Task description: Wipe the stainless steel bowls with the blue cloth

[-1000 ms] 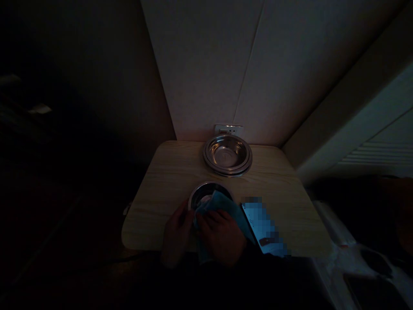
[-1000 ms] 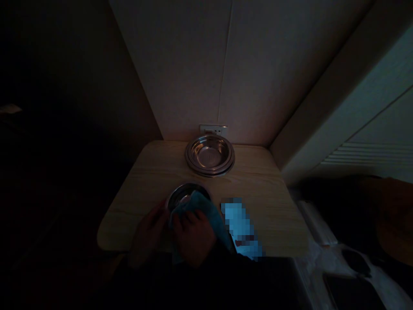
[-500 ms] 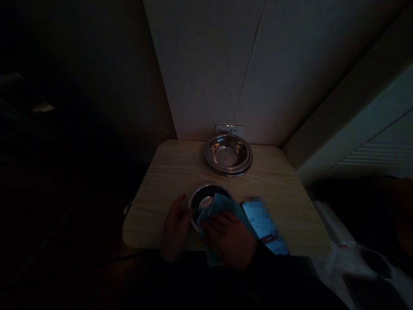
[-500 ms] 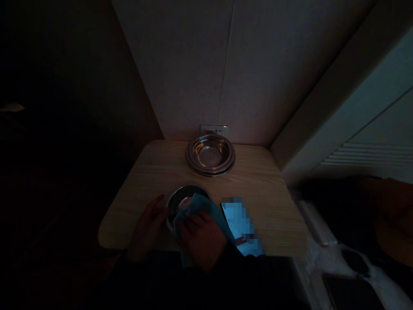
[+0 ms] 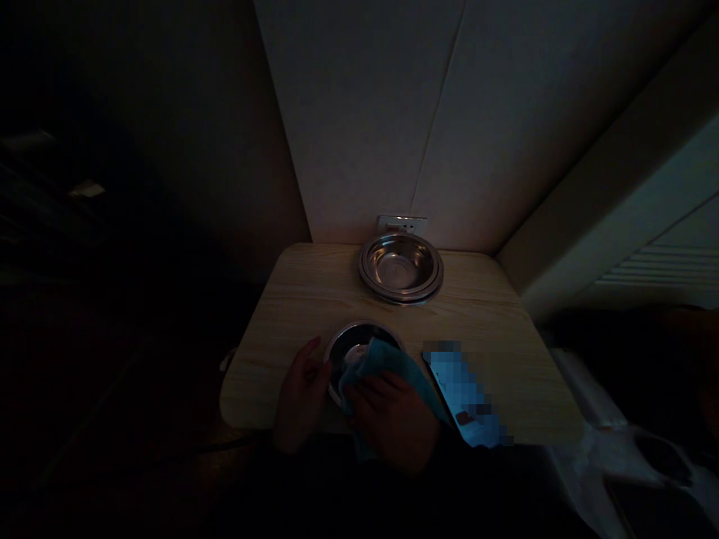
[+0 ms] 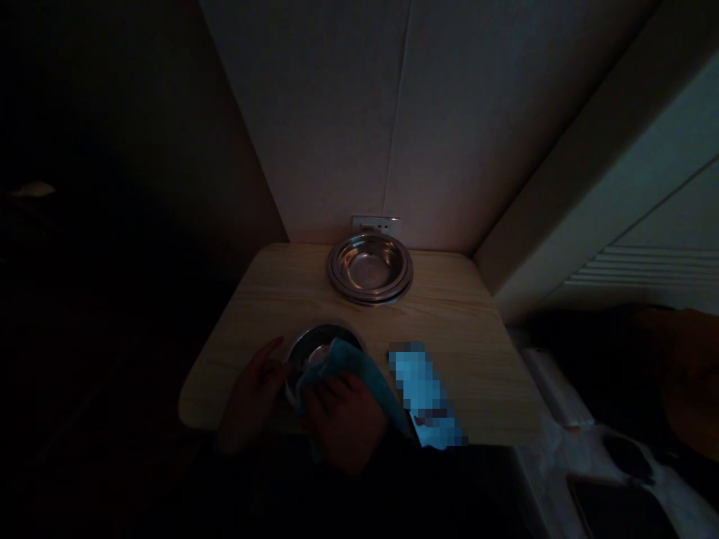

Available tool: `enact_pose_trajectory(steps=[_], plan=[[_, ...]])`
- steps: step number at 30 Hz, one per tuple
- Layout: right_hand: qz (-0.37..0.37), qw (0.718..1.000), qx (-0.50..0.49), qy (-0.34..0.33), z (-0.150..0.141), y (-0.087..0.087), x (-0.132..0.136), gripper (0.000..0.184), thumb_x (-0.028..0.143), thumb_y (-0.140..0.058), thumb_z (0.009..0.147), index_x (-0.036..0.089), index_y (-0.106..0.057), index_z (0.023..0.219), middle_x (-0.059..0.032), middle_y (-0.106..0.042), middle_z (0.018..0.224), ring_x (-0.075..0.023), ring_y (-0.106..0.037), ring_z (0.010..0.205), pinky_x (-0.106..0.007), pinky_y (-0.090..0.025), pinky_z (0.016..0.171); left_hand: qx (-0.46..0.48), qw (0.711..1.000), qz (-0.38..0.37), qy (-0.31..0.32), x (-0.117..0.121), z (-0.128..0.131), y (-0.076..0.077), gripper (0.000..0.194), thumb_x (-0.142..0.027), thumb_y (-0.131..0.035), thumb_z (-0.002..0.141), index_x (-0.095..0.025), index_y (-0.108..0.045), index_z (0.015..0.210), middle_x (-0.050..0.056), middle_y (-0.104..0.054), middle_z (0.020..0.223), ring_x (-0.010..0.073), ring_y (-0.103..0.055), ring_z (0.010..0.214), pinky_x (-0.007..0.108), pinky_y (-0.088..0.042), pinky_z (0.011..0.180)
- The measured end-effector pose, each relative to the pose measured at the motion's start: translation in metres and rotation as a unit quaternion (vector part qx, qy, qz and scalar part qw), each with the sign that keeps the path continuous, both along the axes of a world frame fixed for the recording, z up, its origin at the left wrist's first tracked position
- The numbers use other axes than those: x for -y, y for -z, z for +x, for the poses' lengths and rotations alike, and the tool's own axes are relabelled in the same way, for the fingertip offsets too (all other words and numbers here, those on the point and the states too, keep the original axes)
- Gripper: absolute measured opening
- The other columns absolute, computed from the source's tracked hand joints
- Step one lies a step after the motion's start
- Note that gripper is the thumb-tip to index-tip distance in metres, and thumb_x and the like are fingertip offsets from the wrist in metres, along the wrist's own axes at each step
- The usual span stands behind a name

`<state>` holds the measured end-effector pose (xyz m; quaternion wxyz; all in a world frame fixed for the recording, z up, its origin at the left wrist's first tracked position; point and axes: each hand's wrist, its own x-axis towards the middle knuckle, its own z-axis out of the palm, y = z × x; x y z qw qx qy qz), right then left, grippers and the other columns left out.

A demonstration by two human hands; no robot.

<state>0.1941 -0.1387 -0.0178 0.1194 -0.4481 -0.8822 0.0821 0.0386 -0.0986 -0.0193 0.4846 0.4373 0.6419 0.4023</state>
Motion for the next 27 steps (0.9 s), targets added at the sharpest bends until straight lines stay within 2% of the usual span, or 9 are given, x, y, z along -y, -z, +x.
enact_pose_trajectory(steps=[4,8,12,14,16,19,21,24,27], plan=[[0.0,1.0,0.002,0.0,0.009,-0.002,0.001,0.029,0.03,-0.052,0.089,0.015,-0.056,0.114,-0.0071,-0.067,0.105,-0.0216,-0.057,0.101,-0.039,-0.04,0.089,-0.006,1.0,-0.003,0.009,0.002,0.006,0.004,0.053,-0.044,-0.058,0.073,-0.011,-0.053,0.115,0.004,-0.064,0.077,0.0183,-0.061,0.07,0.029,-0.048,0.063],[0.005,0.997,0.015,0.079,-0.017,0.004,0.005,0.028,0.024,-0.05,0.09,0.012,-0.058,0.113,-0.0102,-0.067,0.101,-0.024,-0.058,0.096,-0.04,-0.043,0.082,0.013,0.999,-0.007,0.045,0.012,0.009,0.007,0.045,-0.037,-0.053,0.077,-0.014,-0.055,0.116,0.01,-0.066,0.106,0.0212,-0.062,0.094,0.033,-0.048,0.083],[0.023,0.994,0.017,0.109,-0.036,0.012,0.007,0.029,0.021,-0.052,0.088,0.01,-0.058,0.114,-0.0123,-0.068,0.099,-0.0251,-0.059,0.095,-0.041,-0.044,0.081,-0.006,1.0,0.004,0.028,0.017,0.004,0.008,0.043,-0.03,-0.051,0.077,-0.017,-0.056,0.118,0.008,-0.06,0.122,0.0221,-0.054,0.113,0.035,-0.038,0.098],[0.026,0.995,0.01,0.091,-0.032,0.01,0.007,0.03,0.024,-0.052,0.088,0.01,-0.057,0.115,-0.0119,-0.068,0.099,-0.0242,-0.059,0.096,-0.039,-0.043,0.081,-0.011,1.0,0.002,0.023,0.016,0.002,0.008,0.045,-0.03,-0.051,0.077,-0.016,-0.056,0.119,0.009,-0.063,0.117,0.0228,-0.056,0.108,0.036,-0.04,0.095],[0.019,0.998,0.006,0.059,-0.02,0.005,0.006,0.03,0.027,-0.053,0.089,0.012,-0.056,0.115,-0.0107,-0.067,0.101,-0.0225,-0.058,0.097,-0.037,-0.043,0.082,-0.023,1.0,-0.001,0.021,0.013,0.0,0.007,0.049,-0.032,-0.053,0.076,-0.014,-0.054,0.121,0.008,-0.067,0.098,0.0215,-0.061,0.091,0.034,-0.046,0.083],[0.002,1.0,0.008,-0.002,0.001,-0.003,0.004,0.029,0.029,-0.054,0.088,0.015,-0.056,0.113,-0.008,-0.067,0.104,-0.0207,-0.057,0.099,-0.035,-0.041,0.084,-0.028,1.0,0.008,0.011,0.007,0.002,0.007,0.055,-0.035,-0.057,0.074,-0.011,-0.051,0.123,-0.001,-0.058,0.067,0.016,-0.057,0.064,0.029,-0.047,0.063],[-0.001,1.0,0.011,-0.018,0.007,-0.007,0.004,0.029,0.029,-0.054,0.088,0.016,-0.056,0.113,-0.0072,-0.067,0.104,-0.0204,-0.057,0.1,-0.036,-0.04,0.085,-0.015,1.0,0.013,0.005,0.005,0.005,0.008,0.054,-0.038,-0.058,0.073,-0.012,-0.051,0.12,-0.003,-0.055,0.063,0.0146,-0.055,0.059,0.027,-0.046,0.058],[0.006,1.0,0.015,0.016,-0.001,-0.005,0.005,0.028,0.029,-0.054,0.088,0.015,-0.057,0.111,-0.0082,-0.068,0.101,-0.0212,-0.058,0.096,-0.036,-0.041,0.083,0.007,1.0,0.0,0.01,0.01,0.009,0.009,0.047,-0.039,-0.057,0.073,-0.013,-0.055,0.112,0.004,-0.065,0.079,0.0182,-0.062,0.072,0.03,-0.049,0.065],[0.008,0.997,0.017,0.07,-0.021,0.001,0.007,0.026,0.027,-0.051,0.089,0.013,-0.058,0.11,-0.0099,-0.068,0.095,-0.0221,-0.059,0.09,-0.037,-0.043,0.078,0.012,0.999,0.01,0.03,0.018,0.007,0.01,0.044,-0.035,-0.055,0.075,-0.016,-0.056,0.115,0.009,-0.065,0.112,0.0215,-0.059,0.103,0.033,-0.045,0.089]])
